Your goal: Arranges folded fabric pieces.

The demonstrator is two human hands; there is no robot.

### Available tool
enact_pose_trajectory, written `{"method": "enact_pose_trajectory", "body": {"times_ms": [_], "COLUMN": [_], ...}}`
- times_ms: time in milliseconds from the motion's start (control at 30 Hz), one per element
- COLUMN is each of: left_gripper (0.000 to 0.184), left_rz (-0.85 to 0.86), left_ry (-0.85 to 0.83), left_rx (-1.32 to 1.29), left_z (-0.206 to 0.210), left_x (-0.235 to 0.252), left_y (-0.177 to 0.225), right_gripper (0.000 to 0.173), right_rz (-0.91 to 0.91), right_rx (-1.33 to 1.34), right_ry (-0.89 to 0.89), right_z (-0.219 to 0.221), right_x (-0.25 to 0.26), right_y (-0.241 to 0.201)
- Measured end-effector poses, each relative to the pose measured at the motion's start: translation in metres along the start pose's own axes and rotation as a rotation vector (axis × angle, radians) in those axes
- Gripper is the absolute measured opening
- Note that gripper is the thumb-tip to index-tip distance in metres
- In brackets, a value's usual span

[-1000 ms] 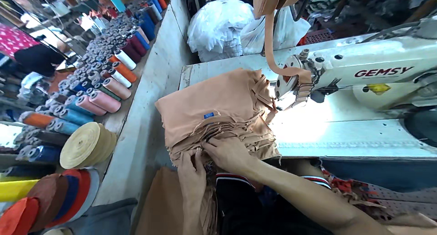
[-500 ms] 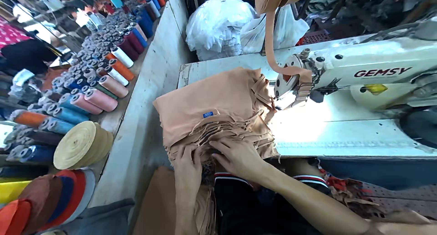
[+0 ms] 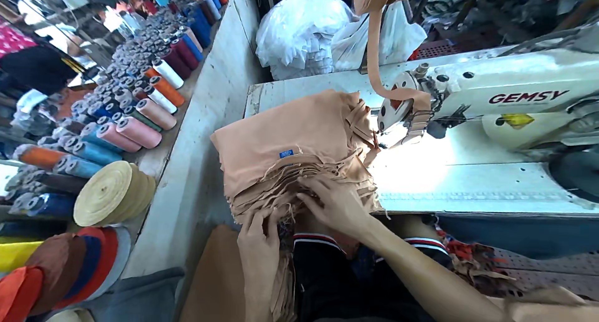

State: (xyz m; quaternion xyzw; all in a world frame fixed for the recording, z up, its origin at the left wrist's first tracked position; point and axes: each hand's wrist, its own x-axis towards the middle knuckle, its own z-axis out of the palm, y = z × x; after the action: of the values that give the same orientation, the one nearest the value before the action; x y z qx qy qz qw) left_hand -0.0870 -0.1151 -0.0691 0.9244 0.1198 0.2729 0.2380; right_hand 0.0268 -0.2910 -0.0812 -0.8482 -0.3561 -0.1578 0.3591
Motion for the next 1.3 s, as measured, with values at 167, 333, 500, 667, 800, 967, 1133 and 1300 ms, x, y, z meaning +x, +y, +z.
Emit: {"method": "enact_pose_trajectory", "body": {"times_ms": [167, 333, 500, 667, 800, 967, 1133, 1300], "left_gripper": [0.015, 0.026, 0.016, 0.016, 0.023, 0.030, 0.031, 0.024], "left_rz": [0.010, 0.054, 0.040, 0.006, -0.080, -0.300, -0.278, -0.217], "left_ry": [0.034, -0.028, -0.046, -0.017, -0.091, -0.498, -0.552, -0.192], "left_rx": [-0.028, 0.046, 0.123, 0.154, 0.191, 0.369, 0.353, -0.010], "left_z": [0.011, 0.028, 0.029, 0.023, 0.020, 0.017, 0.011, 0.017], "left_x": [0.000, 0.007, 0.011, 0.007, 0.010, 0.035, 0.033, -0.003], "left_y": [0.010, 0.018, 0.020, 0.019, 0.035, 0.058, 0.060, 0.034], "right_gripper": [0.039, 0.039, 0.040, 0.043, 0.045, 0.043, 0.042, 0.042], "right_rz": [0.086, 0.116, 0.072, 0.059, 0.064, 0.050, 0.018, 0.041], "right_rx": [0.112, 0.140, 0.095, 0.095, 0.095, 0.092, 0.108, 0.131], "right_ry": [-0.007, -0.049, -0.051, -0.009, -0.019, -0.045, -0.058, -0.077], "right_z": [-0.012, -0.012, -0.009, -0.002, -0.003, -0.003, -0.007, -0.012], "right_x": [-0.031, -0.044, -0.047, -0.051, -0.058, -0.068, -0.079, -0.087], "right_y": [0.010, 0.011, 0.004, 0.008, 0.013, 0.017, 0.024, 0.028]}}
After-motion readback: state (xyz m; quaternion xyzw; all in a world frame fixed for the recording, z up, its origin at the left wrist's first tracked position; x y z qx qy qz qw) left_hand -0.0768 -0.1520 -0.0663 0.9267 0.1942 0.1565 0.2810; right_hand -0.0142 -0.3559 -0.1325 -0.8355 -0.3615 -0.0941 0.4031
